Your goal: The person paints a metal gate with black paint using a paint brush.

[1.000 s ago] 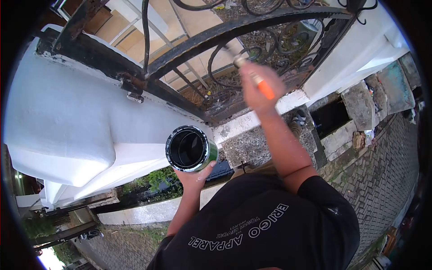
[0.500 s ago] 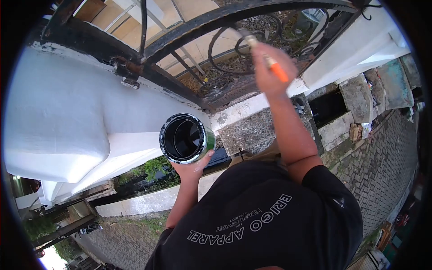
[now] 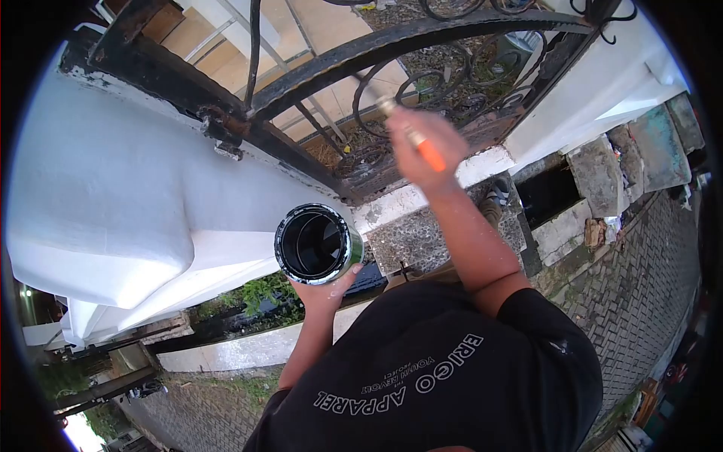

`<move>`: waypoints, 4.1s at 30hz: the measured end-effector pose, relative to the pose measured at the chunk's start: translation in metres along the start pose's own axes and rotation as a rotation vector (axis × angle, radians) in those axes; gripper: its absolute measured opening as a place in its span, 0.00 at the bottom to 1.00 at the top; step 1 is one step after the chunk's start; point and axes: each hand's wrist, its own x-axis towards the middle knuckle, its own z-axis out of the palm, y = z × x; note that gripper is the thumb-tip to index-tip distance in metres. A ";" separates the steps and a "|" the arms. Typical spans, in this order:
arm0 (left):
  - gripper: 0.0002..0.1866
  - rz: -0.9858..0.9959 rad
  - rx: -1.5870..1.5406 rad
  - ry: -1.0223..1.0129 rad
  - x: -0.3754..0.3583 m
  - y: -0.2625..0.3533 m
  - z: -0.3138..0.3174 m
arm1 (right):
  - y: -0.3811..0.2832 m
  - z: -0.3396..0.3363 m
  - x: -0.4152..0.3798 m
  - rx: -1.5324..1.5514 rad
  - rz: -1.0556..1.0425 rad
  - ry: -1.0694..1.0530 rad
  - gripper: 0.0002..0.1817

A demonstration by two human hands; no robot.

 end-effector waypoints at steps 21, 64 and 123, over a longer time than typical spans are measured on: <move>0.58 0.020 0.007 0.038 -0.010 -0.010 -0.008 | 0.020 -0.032 0.027 -0.291 0.165 0.192 0.06; 0.54 0.080 -0.107 0.016 0.027 0.006 0.081 | 0.060 -0.087 0.102 -0.134 0.321 0.020 0.03; 0.59 -0.023 -0.032 -0.142 0.084 0.010 0.223 | 0.212 -0.209 0.095 -0.345 0.008 0.164 0.04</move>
